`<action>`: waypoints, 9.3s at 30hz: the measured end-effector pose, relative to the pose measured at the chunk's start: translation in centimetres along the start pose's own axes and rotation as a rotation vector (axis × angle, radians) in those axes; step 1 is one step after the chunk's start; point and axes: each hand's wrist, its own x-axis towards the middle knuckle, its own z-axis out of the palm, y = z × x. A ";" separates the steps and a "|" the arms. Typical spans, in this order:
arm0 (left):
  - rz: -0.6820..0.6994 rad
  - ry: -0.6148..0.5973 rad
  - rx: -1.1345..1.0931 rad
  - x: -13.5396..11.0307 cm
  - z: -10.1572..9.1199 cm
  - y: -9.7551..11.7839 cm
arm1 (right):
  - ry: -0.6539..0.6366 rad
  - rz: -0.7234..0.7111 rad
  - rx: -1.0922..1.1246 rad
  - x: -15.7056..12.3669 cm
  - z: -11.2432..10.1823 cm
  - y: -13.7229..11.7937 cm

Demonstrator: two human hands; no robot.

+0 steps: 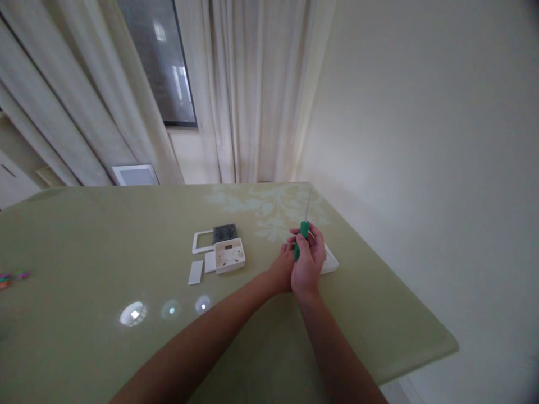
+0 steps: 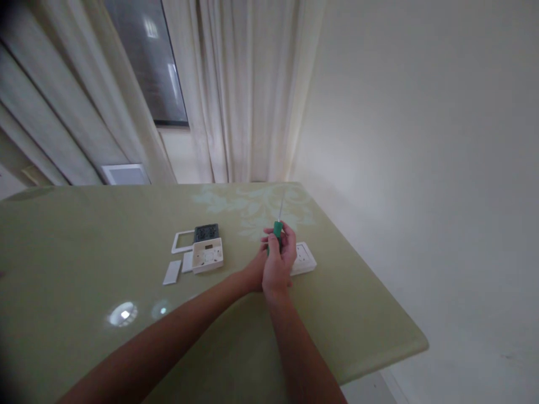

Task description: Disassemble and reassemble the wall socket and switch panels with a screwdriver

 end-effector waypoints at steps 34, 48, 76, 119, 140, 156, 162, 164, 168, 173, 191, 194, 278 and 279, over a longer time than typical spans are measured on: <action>-0.305 -0.177 0.201 -29.4 -14.8 -12.7 | -0.231 0.376 -0.102 -3.1 2.2 3.8; -0.415 0.015 0.312 -8.1 -14.4 -18.1 | -0.284 0.428 -0.160 -2.7 1.8 4.8; -0.355 0.108 0.131 -23.4 -12.0 -4.6 | -0.741 0.604 -0.379 -6.9 2.2 2.7; -0.326 -0.025 0.110 -24.3 -14.0 -4.3 | -0.827 0.556 -0.397 -7.5 2.1 3.7; -0.536 0.009 0.436 -14.8 -16.4 -10.8 | -0.619 0.516 -0.318 -6.1 2.3 4.8; -0.721 -0.211 0.615 -8.4 -15.8 -14.2 | -0.460 0.545 -0.237 -3.9 1.9 4.5; -0.608 -0.008 0.603 -12.8 -17.1 -10.0 | -0.453 0.542 -0.246 -3.9 1.8 4.4; -0.445 0.131 0.375 -15.7 -17.1 -9.1 | -0.456 0.544 -0.250 -4.0 1.8 4.4; -0.168 0.241 -0.119 -21.2 -16.2 -8.4 | -0.476 0.556 -0.261 -4.5 2.0 4.1; -0.169 0.290 -0.336 -24.3 -15.5 -8.8 | -0.498 0.572 -0.304 -5.0 2.0 4.0; -0.492 0.047 -0.498 -24.9 -16.9 -8.2 | -0.944 0.615 -0.502 -4.4 0.7 1.2; -0.590 -0.051 -0.530 -25.3 -17.1 -8.6 | -1.017 0.648 -0.529 -4.4 0.6 1.0; 0.051 0.015 -0.039 -25.8 -15.4 -6.6 | -1.113 0.753 -0.552 -4.7 1.0 1.2; 0.040 0.019 -0.056 -25.8 -15.3 -6.5 | -1.114 0.752 -0.545 -4.7 1.0 1.2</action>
